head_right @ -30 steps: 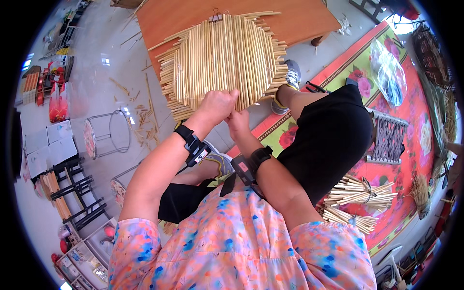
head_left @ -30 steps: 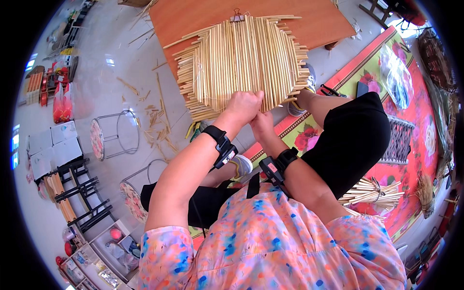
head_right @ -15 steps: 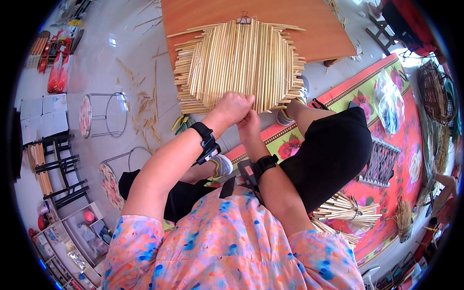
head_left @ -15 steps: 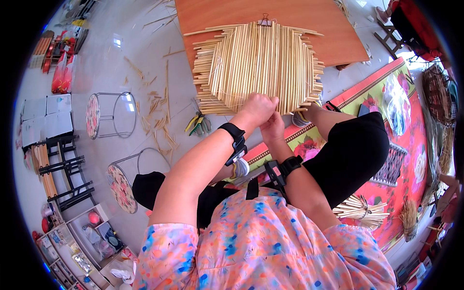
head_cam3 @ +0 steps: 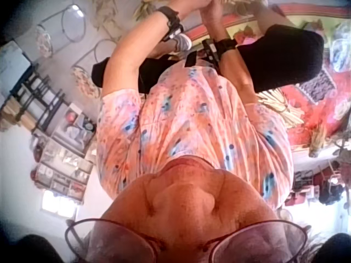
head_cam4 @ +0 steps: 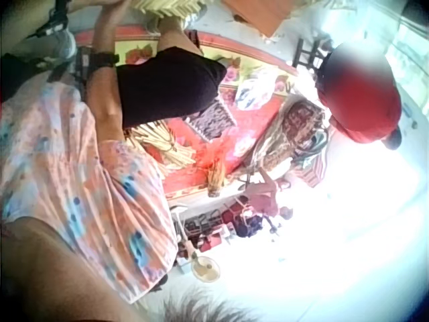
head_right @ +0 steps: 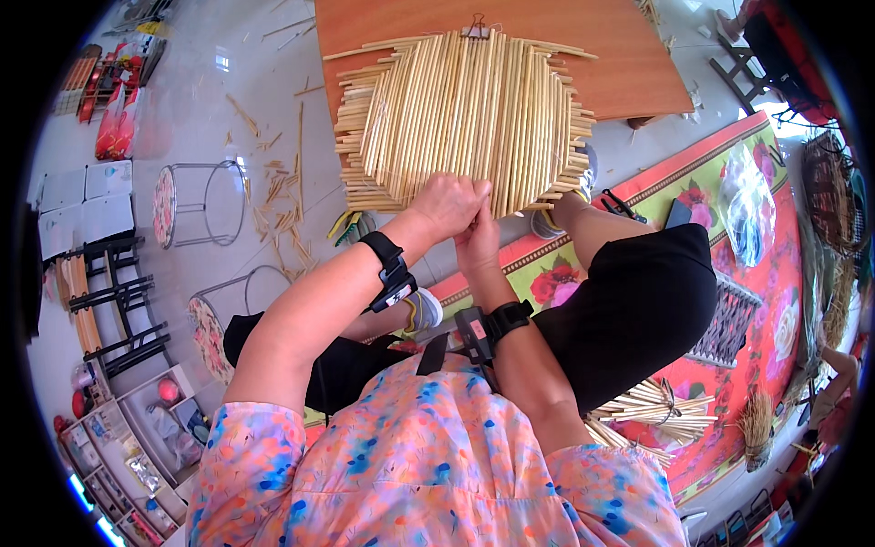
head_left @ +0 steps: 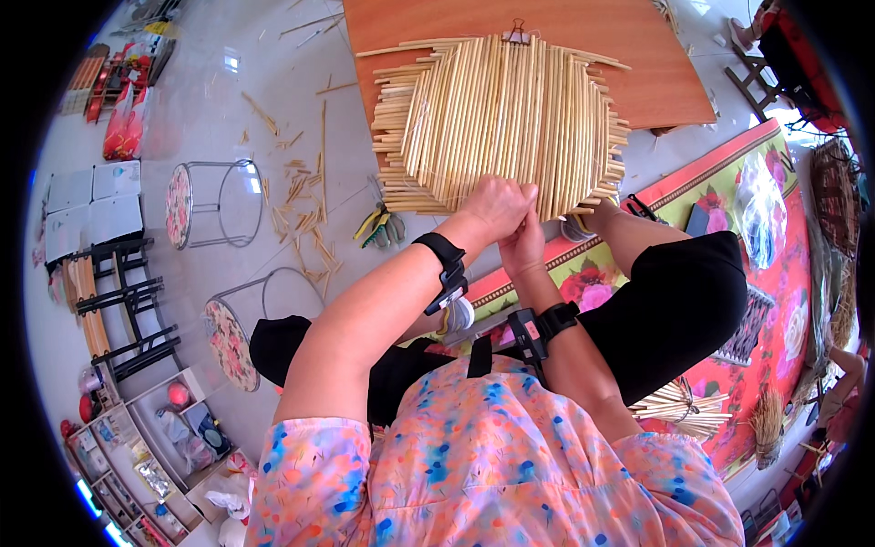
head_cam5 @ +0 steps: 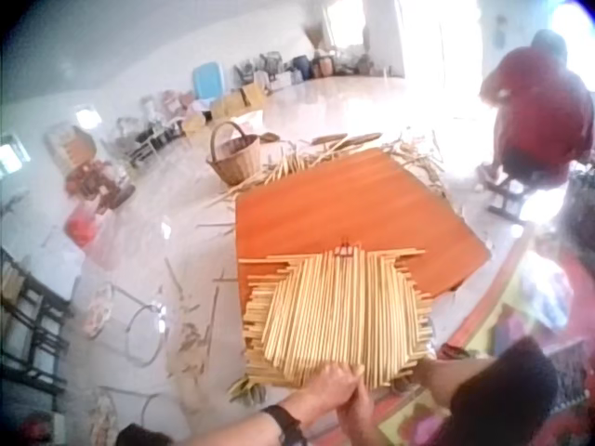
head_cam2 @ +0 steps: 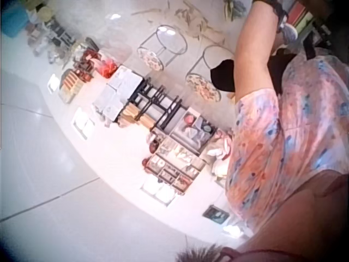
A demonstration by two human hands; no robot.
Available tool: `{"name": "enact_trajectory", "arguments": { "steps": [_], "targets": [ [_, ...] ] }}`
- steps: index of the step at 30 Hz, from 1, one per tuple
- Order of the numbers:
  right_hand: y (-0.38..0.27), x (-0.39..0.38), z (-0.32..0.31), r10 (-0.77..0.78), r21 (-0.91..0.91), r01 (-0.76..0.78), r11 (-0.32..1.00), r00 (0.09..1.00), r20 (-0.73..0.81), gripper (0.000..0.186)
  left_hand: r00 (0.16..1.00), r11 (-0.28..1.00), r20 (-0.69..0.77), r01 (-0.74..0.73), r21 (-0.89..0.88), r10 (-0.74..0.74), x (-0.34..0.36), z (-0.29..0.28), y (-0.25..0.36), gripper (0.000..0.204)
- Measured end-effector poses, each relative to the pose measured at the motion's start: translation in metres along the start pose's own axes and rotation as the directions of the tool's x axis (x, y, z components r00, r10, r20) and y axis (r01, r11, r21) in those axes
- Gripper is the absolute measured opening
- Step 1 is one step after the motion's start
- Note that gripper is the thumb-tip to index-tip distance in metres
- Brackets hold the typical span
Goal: The person weaves together thin wooden sticks using string to create a circular mat, using a binder clip to hold pieces in place and pliers to trim the ends.
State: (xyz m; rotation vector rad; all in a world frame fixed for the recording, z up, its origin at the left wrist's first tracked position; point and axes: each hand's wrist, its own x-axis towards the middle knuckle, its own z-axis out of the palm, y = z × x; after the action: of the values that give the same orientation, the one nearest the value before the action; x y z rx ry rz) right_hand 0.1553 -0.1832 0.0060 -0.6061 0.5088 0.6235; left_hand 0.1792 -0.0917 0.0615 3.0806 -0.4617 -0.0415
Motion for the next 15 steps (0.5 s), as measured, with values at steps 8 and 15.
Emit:
{"name": "enact_trajectory", "arguments": {
  "steps": [8, 15],
  "targets": [
    [0.001, 0.001, 0.000, 0.034, 0.000, -0.034, 0.999, 0.998, 0.052, 0.041, 0.999, 0.998, 0.027, 0.026, -0.058, -0.024, -0.002, -0.007, -0.007, 0.011],
    [0.001, 0.009, -0.008, 0.064, -0.056, -0.063, 0.996, 0.998, 0.005, 0.045, 0.942, 0.951, -0.149, 0.285, -0.116, -0.300, -0.051, -0.076, -0.037, 0.017]
  ]
}}
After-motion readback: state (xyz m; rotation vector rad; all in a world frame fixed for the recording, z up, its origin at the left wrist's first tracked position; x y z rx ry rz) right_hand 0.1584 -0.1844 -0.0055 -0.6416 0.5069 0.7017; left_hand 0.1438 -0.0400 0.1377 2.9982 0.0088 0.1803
